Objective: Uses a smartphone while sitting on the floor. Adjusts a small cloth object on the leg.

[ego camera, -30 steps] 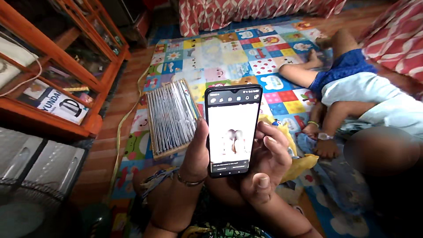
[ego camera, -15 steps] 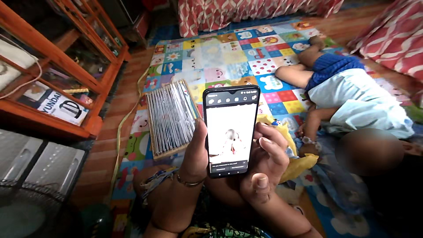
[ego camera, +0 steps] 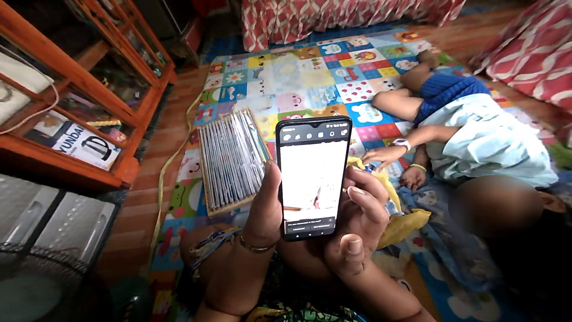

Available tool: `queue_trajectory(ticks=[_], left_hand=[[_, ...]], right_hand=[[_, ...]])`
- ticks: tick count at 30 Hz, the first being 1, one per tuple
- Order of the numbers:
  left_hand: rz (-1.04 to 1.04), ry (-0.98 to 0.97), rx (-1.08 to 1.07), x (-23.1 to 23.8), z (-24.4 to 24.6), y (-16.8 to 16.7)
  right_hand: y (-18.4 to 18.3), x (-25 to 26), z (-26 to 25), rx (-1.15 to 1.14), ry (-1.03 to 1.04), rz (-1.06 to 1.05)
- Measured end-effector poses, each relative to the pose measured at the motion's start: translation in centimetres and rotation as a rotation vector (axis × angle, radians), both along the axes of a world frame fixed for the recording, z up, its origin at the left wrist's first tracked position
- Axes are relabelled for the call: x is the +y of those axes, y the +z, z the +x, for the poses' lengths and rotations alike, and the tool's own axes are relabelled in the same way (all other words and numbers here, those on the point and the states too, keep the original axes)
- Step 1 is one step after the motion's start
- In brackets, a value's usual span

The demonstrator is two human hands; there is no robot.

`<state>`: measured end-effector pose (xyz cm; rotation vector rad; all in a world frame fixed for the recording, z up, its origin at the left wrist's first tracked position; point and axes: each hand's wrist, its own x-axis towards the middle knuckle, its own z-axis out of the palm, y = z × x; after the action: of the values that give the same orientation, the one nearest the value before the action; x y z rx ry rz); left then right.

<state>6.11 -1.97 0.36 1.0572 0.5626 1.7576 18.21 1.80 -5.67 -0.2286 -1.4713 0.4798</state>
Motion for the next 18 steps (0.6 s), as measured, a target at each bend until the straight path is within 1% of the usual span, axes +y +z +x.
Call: queue_trajectory(ticks=[1, 4, 6, 9, 12, 14, 18], left_hand=[[0.008, -0.021, -0.009, 0.1, -0.1, -0.1], [0.006, -0.001, -0.015, 0.1, 0.0, -0.1], [-0.023, 0.005, -0.014, 0.1, 0.0, -0.1], [-0.073, 0.030, 0.052, 0.0, 0.1, -0.1], [-0.053, 0.065, 0.144, -0.3, 0.3, 0.0], [-0.037, 0.081, 0.166, -0.3, 0.3, 0.0], [-0.042, 0.059, 0.108, -0.5, 0.3, 0.0]], right_hand=[[0.0, 0.0, 0.0, 0.000, -0.002, -0.001], [0.0, 0.0, 0.0, -0.006, 0.002, -0.010], [0.4, -0.2, 0.1, -0.016, -0.042, -0.008], [2.5, -0.5, 0.9, -0.150, -0.206, 0.041], [4.9, -0.5, 1.6, -0.339, -0.345, 0.085], [6.1, -0.1, 1.6, -0.386, -0.387, 0.098], [7.1, 0.7, 1.4, -0.423, -0.387, 0.143]])
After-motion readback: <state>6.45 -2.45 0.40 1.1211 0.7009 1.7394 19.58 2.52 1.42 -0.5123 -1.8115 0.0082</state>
